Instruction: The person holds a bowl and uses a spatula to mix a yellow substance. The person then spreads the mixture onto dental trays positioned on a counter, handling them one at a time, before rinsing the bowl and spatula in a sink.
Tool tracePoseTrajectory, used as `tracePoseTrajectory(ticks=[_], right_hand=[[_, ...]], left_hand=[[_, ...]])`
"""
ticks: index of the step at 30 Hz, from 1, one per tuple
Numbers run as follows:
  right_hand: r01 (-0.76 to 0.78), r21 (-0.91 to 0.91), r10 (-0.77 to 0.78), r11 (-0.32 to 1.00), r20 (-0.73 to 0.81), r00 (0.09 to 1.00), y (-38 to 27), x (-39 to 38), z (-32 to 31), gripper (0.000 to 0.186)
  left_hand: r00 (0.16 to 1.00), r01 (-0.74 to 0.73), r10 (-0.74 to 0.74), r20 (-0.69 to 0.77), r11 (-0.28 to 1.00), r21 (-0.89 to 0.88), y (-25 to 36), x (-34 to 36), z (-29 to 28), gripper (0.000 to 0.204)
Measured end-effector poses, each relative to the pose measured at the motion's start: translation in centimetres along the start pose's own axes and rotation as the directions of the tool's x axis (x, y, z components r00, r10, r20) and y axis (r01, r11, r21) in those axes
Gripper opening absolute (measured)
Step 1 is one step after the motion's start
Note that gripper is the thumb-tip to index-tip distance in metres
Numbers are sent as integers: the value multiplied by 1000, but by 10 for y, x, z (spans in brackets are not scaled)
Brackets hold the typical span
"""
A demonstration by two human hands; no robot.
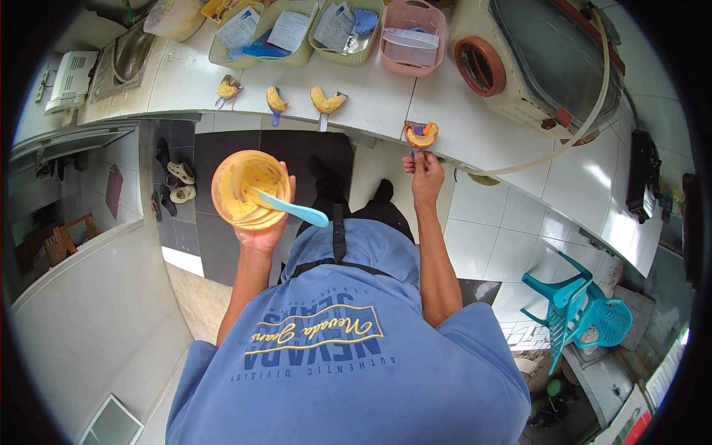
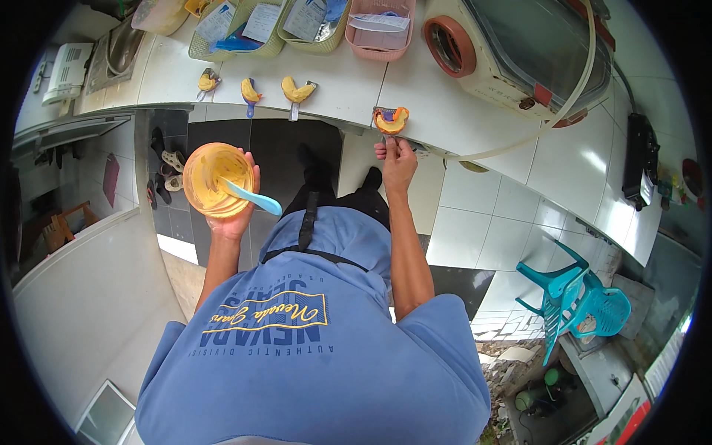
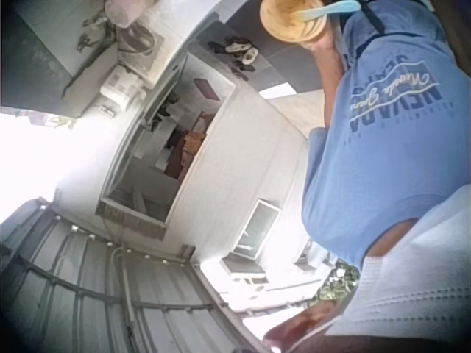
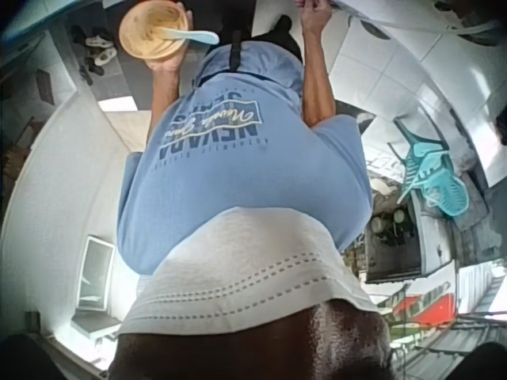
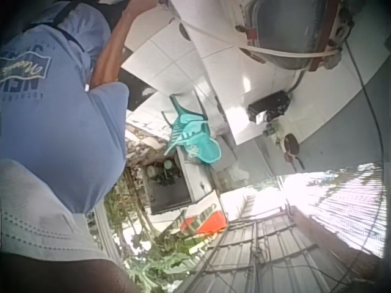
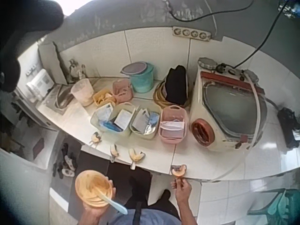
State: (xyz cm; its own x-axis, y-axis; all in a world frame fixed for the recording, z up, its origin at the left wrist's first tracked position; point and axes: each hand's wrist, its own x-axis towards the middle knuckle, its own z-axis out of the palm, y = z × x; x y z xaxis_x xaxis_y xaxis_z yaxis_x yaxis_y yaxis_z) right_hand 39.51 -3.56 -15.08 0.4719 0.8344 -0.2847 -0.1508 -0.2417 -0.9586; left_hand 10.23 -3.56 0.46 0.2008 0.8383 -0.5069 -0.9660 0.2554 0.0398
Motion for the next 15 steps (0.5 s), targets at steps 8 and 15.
tracePoseTrajectory(ticks=[8,15], right_hand=[[72,35,-71,997,-23,997,-13,-3,4,26],[31,80,-30,996,-11,999,-3,0,-3,27]], left_hand=[[1000,-12,11,24,1000,28,1,-2,0,55],[999,-14,13,-39,1000,-20,2,2,1,54]])
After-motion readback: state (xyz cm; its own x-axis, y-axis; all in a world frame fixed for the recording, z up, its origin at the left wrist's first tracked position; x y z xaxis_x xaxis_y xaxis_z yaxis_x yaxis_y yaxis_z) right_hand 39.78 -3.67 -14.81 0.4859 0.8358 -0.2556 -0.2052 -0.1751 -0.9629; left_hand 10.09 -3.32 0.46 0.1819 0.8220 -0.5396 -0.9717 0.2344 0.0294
